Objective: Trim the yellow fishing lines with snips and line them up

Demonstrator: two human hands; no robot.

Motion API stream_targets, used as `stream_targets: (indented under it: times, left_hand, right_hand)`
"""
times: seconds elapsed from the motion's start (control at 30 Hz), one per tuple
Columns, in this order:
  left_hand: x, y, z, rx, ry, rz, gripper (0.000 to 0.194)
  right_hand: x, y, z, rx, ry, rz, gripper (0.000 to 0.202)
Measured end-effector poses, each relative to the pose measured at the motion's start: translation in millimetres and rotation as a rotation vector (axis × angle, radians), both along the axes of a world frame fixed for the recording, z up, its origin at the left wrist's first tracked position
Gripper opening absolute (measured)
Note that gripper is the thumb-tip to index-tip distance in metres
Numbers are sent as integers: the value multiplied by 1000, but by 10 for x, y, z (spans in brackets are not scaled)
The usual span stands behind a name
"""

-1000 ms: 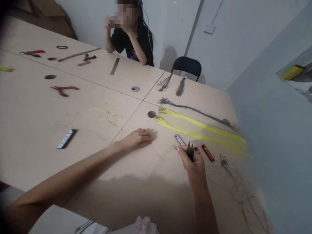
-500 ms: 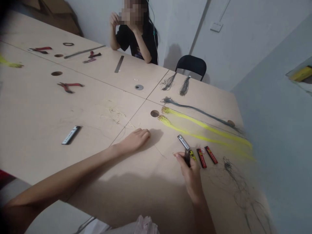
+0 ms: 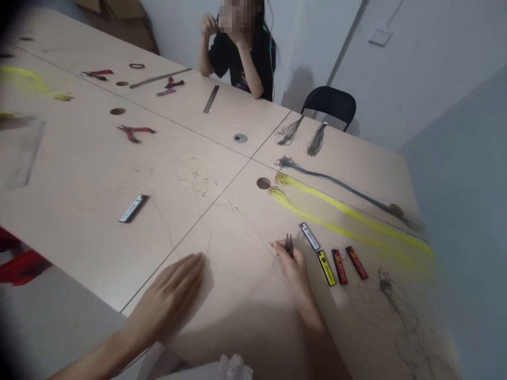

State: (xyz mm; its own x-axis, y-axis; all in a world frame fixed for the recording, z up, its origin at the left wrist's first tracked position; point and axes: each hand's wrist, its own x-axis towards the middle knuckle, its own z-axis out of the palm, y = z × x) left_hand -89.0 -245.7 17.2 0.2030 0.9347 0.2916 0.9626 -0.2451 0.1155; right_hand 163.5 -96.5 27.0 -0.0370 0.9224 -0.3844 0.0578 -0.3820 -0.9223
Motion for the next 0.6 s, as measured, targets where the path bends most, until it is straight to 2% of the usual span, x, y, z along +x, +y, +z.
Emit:
stream_targets:
  times: [0.1,0.23,0.37,0.47,0.5,0.6]
  left_hand:
    - [-12,-218,124,-12,-7,-151,42]
    - [-207,-359,273,-51,-5,-375,46]
    - [-526,-501,238,-97,-15,-514,47]
    - [-715,-639,138,-142,-49,-548,61]
    - [-749,-670,121,-144,-82,-522,66]
    - [-780,-658,198,-152,-101,-470,73]
  right_hand:
    - [13,-5,5,-65,26,-17,57]
    - [-1,-12,35,-84,41,-32,59]
    - [-1,-19,45,-67,43,-45,60]
    - [14,-26,32,-44,23,-26,58]
    - [20,-29,26,-38,19,-17,57]
    - [34,-39,8,-21,9,0,55]
